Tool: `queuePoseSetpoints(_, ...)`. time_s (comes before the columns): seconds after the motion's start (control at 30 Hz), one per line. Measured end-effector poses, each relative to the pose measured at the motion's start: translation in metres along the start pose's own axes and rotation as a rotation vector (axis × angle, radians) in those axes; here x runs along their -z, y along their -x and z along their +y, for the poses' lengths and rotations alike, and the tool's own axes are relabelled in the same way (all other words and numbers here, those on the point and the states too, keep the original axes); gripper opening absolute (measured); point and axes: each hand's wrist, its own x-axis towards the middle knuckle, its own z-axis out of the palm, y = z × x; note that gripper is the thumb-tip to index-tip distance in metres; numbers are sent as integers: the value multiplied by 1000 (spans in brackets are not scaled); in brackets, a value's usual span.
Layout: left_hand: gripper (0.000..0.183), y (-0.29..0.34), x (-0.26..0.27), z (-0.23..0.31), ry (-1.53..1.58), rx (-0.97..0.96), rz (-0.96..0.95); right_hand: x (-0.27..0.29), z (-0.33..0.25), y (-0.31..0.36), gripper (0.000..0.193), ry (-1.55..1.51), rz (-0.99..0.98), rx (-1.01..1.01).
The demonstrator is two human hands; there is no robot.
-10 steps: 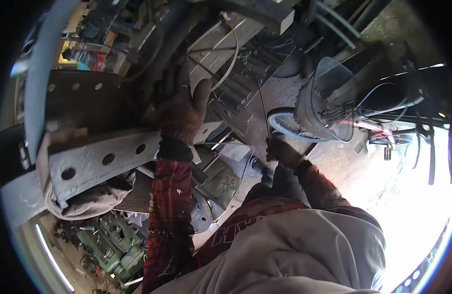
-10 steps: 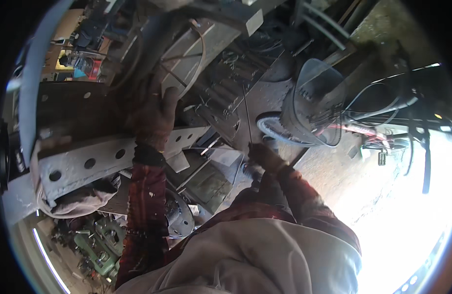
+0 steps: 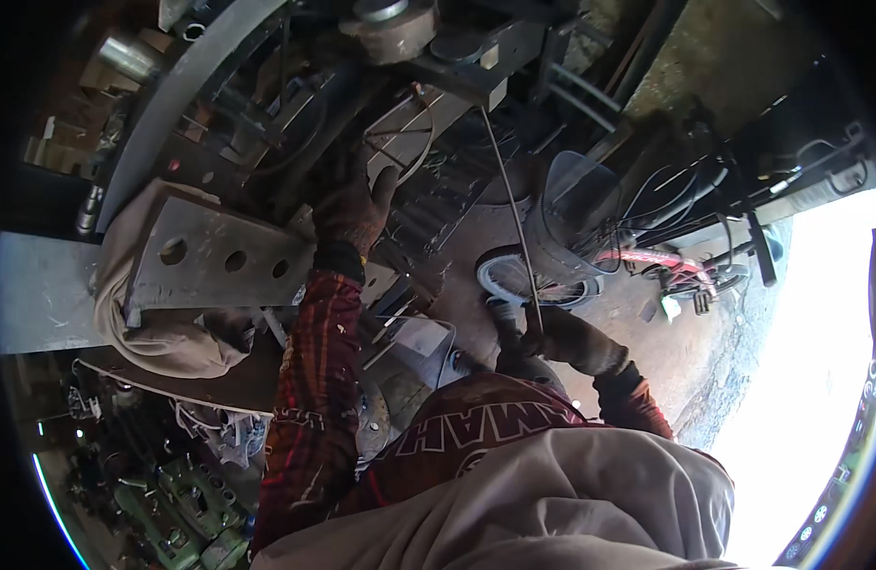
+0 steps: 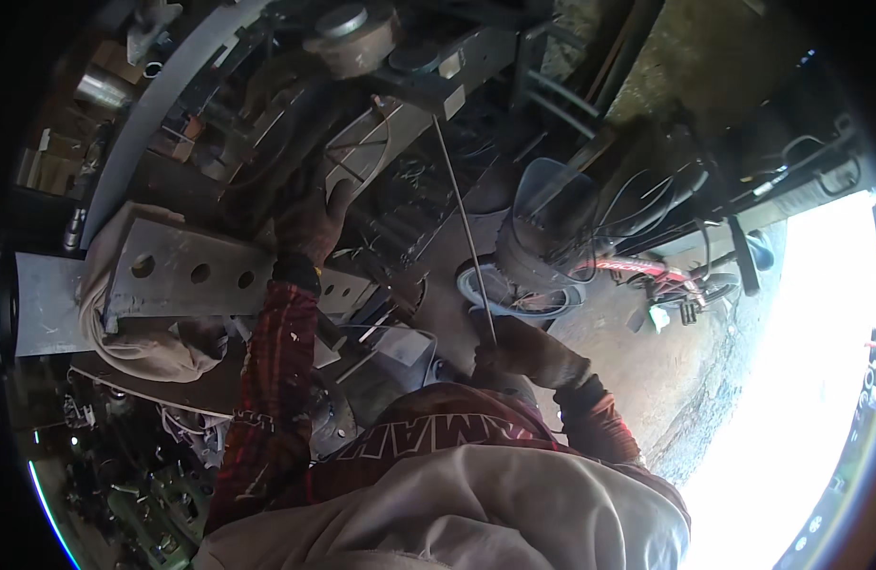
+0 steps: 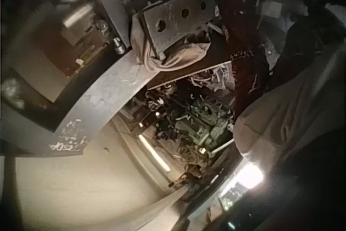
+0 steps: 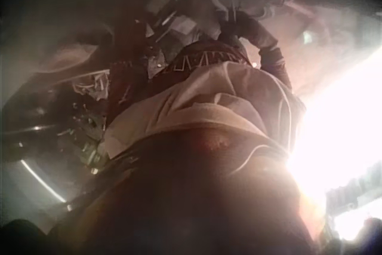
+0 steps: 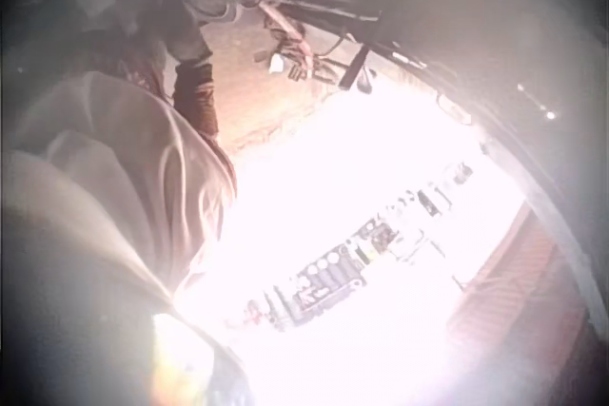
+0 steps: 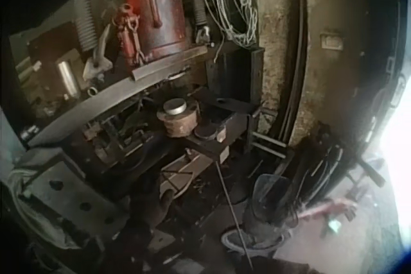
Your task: The person twists wires around a metal frame component using their gloved hands and a small screwdriver-like tool.
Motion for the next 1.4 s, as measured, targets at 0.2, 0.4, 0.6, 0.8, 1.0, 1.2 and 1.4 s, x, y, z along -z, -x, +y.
queuePoseSetpoints(0.2,75,3,-10,-9,25,11,-28,-20,-42,-8,50,-181,260,152)
queuePoseSetpoints(0.4,61,-38,5,-14,269,277,-262,21,-79,-60,50,443,378,189)
queuePoseSetpoints(0.6,53,-24,-28,-37,182,207,7,48,-126,-114,59,1725,245,447)
queuePoseSetpoints(0.8,53,-27,-25,-29,219,349,-78,95,-109,-139,39,1825,272,684)
queuePoseSetpoints(1.0,60,-30,-10,-24,311,416,-159,90,-119,-137,36,1841,225,558)
queuePoseSetpoints(1.2,59,-33,-10,-24,344,437,-161,87,-118,-135,54,1950,137,597)
queuePoseSetpoints(1.4,52,-31,-24,-26,287,410,-43,74,-142,-130,40,568,178,-218)
